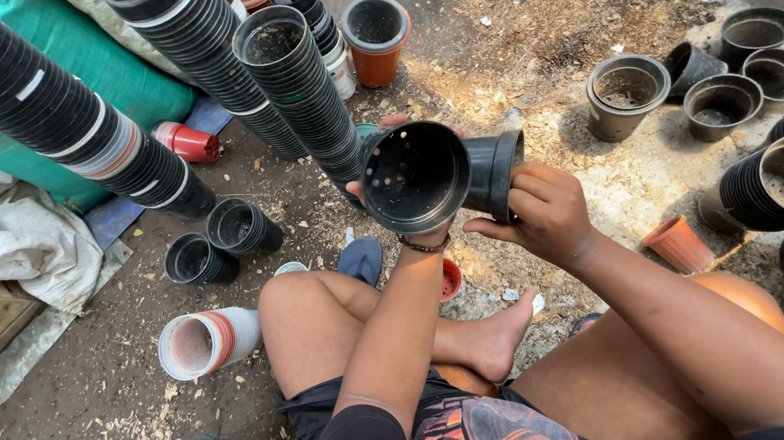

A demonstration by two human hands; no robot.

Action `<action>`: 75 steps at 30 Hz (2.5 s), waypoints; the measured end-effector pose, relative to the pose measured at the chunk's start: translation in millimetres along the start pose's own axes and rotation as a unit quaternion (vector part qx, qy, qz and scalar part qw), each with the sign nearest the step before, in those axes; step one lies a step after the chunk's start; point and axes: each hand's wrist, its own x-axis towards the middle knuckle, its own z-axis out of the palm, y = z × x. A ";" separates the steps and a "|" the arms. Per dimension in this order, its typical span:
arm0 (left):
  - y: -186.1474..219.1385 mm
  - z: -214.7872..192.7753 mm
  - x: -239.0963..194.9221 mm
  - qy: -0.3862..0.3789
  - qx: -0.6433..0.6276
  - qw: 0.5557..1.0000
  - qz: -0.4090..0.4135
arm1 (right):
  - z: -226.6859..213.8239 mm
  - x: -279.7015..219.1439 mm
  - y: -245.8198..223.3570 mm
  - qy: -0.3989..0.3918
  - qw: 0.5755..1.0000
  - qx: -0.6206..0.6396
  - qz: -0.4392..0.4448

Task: The person sits on the ground and uses a heated metal rod to melt drainage holes into the bottoms of small plastic pots. They handle black and white pots one at a time, rotating each pot to create multiple holes, then set the finished pots aside.

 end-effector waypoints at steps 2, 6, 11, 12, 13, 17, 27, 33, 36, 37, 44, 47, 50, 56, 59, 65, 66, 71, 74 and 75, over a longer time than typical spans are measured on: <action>2.9 -0.1 0.3 -0.011 -0.010 1.000 -0.004 | 1.5 -1.2 0.3 0.007 1.000 -0.004 -0.020; 5.0 -6.8 0.9 -0.031 -0.030 0.998 -0.050 | 1.3 0.8 -1.7 0.010 0.998 -0.015 -0.054; 10.2 -27.0 -8.9 0.017 0.148 0.988 -0.040 | -7.3 5.5 -0.9 -0.007 0.995 -0.063 -0.073; 15.6 -30.7 -11.2 0.038 0.188 0.980 -0.056 | -9.1 5.5 -1.1 -0.013 0.994 -0.082 -0.072; 20.0 -33.8 -12.8 0.059 0.228 0.969 -0.071 | -10.6 5.5 -1.5 -0.026 0.991 -0.111 -0.069; 27.1 -37.5 -5.5 0.069 0.108 0.990 -0.060 | -19.0 9.4 -1.1 -0.039 0.973 -0.220 -0.057; 23.1 -22.5 3.4 0.061 -0.034 0.995 -0.069 | -44.5 10.5 2.5 -0.019 0.986 -0.149 -0.071; 17.3 -20.8 2.7 0.071 0.004 0.995 -0.071 | -38.2 23.0 -24.8 -0.067 0.989 -0.086 -0.101; 10.9 -20.6 1.8 0.076 0.030 0.994 -0.069 | -26.9 31.0 -38.9 -0.079 0.992 -0.075 -0.065; 8.8 -21.7 0.3 0.078 0.037 0.994 -0.068 | -22.7 32.4 -40.2 -0.108 0.991 -0.075 -0.029; -1.8 -41.8 -16.3 0.137 0.182 0.968 -0.108 | -9.2 15.6 -6.1 -0.254 0.949 0.090 0.162; -2.1 -49.0 -20.6 0.143 0.224 0.953 -0.144 | 3.0 6.1 6.8 -0.174 0.956 0.136 0.193; -4.4 -48.3 -21.0 0.138 0.247 0.951 -0.123 | 18.5 1.0 11.1 -0.143 0.961 0.090 0.219; -3.5 -40.2 -8.5 0.185 0.258 0.946 -0.067 | 27.9 -1.0 15.1 -0.113 0.971 0.092 0.191; -3.3 -36.6 -4.7 0.256 0.291 0.920 -0.049 | 29.0 0.8 20.0 -0.128 0.969 0.095 0.187; -9.7 -29.5 -4.5 0.246 0.271 0.929 -0.062 | 33.0 2.7 32.3 -0.175 0.969 0.099 0.146; -10.0 -29.2 -4.5 0.248 0.289 0.923 -0.051 | 33.5 3.0 34.7 -0.181 0.969 0.099 0.135; -5.5 -37.3 -8.6 0.265 0.301 0.915 -0.034 | 40.4 0.6 41.2 -0.216 0.954 0.137 0.154; -3.5 -42.3 -14.2 0.249 0.314 0.916 -0.014 | 40.4 0.0 40.8 -0.242 0.938 0.158 0.192; -2.7 -43.2 -14.9 0.229 0.325 0.918 -0.005 | 40.5 1.5 39.3 -0.256 0.927 0.162 0.221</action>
